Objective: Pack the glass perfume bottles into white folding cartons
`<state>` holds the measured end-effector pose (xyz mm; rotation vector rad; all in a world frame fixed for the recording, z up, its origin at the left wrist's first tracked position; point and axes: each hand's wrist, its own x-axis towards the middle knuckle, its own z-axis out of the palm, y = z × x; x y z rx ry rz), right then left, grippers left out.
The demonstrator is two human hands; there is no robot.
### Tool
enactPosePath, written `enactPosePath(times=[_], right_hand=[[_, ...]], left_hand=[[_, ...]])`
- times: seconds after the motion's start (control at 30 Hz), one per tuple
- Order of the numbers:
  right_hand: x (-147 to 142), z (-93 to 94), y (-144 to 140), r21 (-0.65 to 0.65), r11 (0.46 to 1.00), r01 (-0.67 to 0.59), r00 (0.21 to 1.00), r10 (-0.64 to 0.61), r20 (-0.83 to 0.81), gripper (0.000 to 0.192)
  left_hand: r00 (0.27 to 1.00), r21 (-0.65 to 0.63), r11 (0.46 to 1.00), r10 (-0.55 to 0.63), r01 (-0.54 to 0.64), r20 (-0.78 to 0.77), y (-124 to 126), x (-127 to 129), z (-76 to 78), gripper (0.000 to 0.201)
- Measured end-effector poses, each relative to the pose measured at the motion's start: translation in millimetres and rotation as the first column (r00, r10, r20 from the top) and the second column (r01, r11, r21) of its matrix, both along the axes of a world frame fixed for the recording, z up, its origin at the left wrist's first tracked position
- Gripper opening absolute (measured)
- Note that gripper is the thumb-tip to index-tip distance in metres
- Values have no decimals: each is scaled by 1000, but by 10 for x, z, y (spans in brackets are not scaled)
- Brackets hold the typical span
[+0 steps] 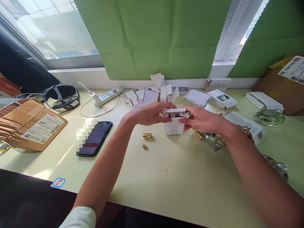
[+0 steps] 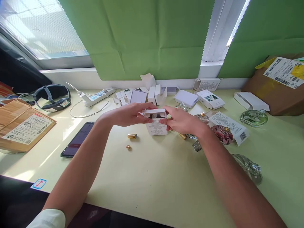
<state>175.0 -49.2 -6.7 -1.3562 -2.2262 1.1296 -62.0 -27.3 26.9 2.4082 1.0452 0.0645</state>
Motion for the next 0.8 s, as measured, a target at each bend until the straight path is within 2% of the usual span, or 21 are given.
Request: enactPosePath(times=[0.13, 0.33, 0.43, 0.5, 0.57, 0.7, 0.8], right_hand=[[11, 56, -55, -43, 999, -17, 998, 20, 55, 35], [20, 18, -33, -108, 992, -63, 997, 67, 29, 28], [32, 32, -42, -122, 989, -89, 991, 100, 94, 40], [45, 77, -63, -124, 990, -68, 988, 84, 129, 57], [53, 134, -85, -123, 992, -37, 993, 51, 110, 65], [39, 203, -105, -84, 996, 9, 1000, -7, 28, 56], [24, 207, -110, -64, 998, -3, 999, 5, 34, 52]], left_hand=[[999, 4, 1000, -29, 29, -32, -42, 19, 55, 41], [998, 16, 998, -54, 55, -45, -24, 54, 11, 41], [998, 16, 998, -52, 52, -44, -14, 47, 0, 43], [997, -1, 998, -63, 63, -35, -15, 36, 3, 44], [997, -10, 997, -72, 71, -33, -22, 29, 10, 46], [996, -12, 998, -67, 67, -50, -50, 32, 32, 49], [998, -19, 998, -62, 61, -31, -72, 24, 59, 46]])
